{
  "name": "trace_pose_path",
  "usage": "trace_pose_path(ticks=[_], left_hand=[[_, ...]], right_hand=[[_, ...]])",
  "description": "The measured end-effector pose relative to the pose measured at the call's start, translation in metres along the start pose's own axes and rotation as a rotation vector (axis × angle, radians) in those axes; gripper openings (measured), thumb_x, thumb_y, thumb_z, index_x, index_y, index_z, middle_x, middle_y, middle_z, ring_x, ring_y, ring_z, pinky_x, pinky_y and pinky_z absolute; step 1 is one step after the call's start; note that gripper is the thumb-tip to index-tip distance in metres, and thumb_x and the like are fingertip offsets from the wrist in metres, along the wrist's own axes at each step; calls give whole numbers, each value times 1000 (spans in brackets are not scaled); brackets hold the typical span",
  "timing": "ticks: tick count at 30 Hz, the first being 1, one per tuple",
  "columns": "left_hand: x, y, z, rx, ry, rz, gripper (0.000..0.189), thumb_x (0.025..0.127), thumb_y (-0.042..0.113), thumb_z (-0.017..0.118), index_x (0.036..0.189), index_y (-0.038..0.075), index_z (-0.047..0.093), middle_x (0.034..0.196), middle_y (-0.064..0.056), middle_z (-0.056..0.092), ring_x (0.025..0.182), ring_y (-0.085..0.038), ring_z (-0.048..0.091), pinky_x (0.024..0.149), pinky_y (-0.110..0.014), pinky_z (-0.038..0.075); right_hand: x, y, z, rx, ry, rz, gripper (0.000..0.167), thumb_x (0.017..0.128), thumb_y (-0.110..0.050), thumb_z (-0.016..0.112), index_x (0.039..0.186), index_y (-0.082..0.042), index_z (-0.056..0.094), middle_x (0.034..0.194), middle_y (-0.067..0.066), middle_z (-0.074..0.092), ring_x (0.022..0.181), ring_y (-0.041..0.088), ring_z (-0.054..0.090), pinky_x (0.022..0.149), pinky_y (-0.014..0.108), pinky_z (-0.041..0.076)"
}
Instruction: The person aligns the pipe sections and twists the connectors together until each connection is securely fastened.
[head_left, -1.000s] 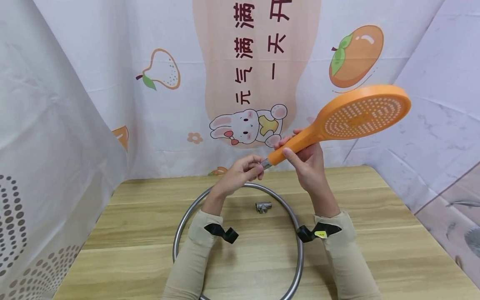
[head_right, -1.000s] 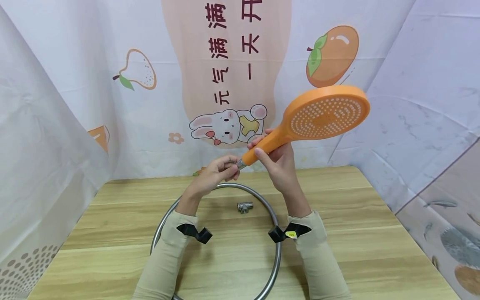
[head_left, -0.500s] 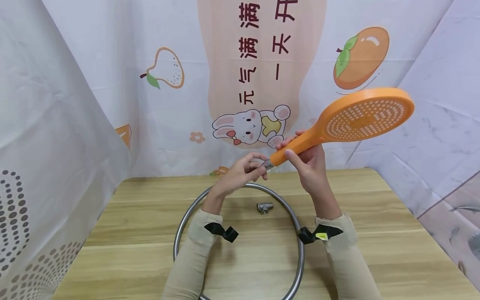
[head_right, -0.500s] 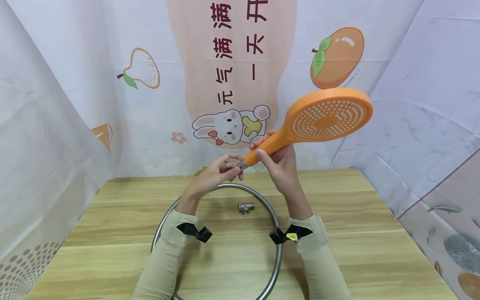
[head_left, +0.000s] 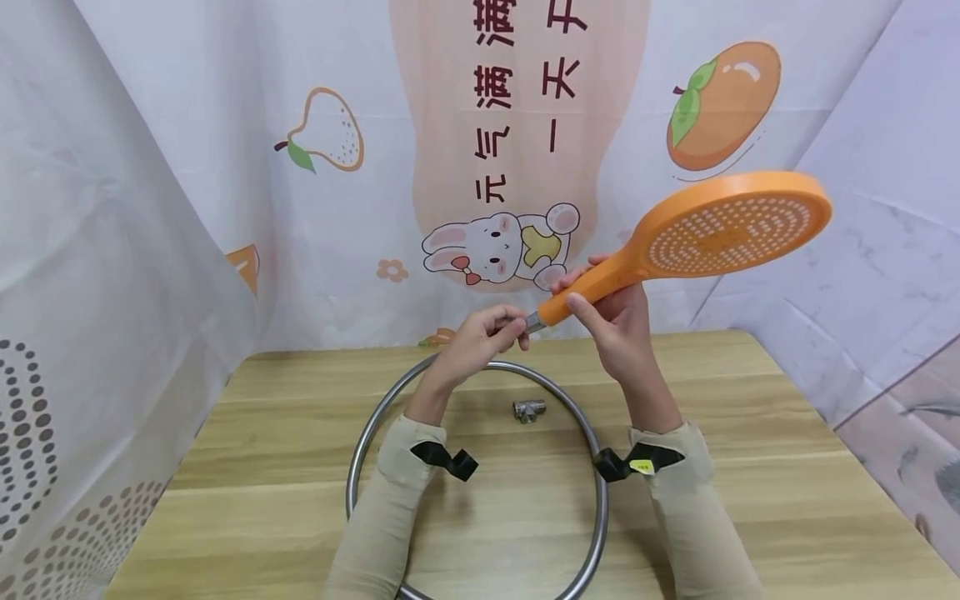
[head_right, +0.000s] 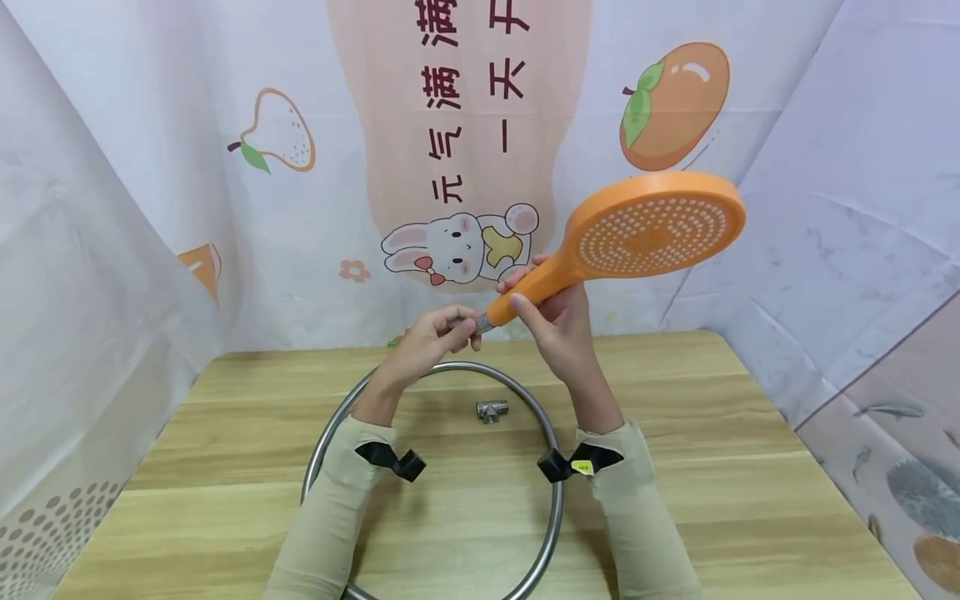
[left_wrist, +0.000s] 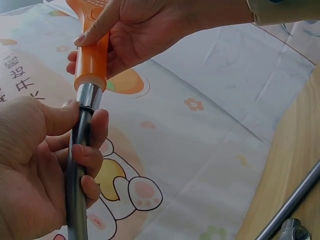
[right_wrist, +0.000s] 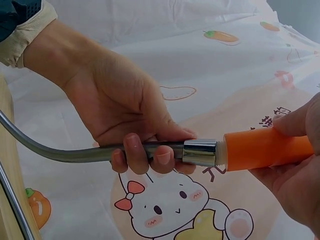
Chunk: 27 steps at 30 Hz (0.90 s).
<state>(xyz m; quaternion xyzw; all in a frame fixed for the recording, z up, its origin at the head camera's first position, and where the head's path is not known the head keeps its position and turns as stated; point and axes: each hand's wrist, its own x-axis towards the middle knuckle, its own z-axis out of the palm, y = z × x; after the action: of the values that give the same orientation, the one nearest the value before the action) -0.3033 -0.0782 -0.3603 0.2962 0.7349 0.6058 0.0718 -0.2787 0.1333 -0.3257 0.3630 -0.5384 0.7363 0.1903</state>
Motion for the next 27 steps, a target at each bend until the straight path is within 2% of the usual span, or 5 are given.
trace_pose_path(ticks=[7,12,17,20,27], left_hand=[[1,0,-5,8,13,-4,35,111,27,44,105,2,68,81,-1,64,64,-17,37,54,-24,26],[1,0,-9,-10,-33,49,30,110,18,46,113,-1,68,88,-3,67,69,-17,41,57,-25,27],[1,2,-11,-34,-60,85,30,104,6,57,133,-1,59,102,-15,73,82,-10,61,70,-20,47],[2,3,-10,-66,-56,87,33,102,2,59,133,-4,52,106,-23,72,94,-11,67,82,-23,52],[1,4,-7,-77,-12,60,21,103,5,58,123,-2,56,96,-11,73,76,-12,55,60,-24,34]], right_hand=[[0,4,3,1,6,-28,46,95,15,57,134,-4,43,110,13,65,104,27,69,102,38,55],[-1,6,3,11,35,-49,44,95,14,58,133,-4,43,110,14,65,104,28,70,102,38,55],[2,5,1,16,44,-52,43,95,13,58,132,-4,44,110,12,66,104,26,70,102,37,55],[2,4,1,14,50,-41,43,95,13,58,132,-5,44,110,12,66,105,26,70,102,36,54],[0,1,2,15,49,-22,44,95,14,57,133,-5,44,110,12,66,105,27,69,102,35,54]])
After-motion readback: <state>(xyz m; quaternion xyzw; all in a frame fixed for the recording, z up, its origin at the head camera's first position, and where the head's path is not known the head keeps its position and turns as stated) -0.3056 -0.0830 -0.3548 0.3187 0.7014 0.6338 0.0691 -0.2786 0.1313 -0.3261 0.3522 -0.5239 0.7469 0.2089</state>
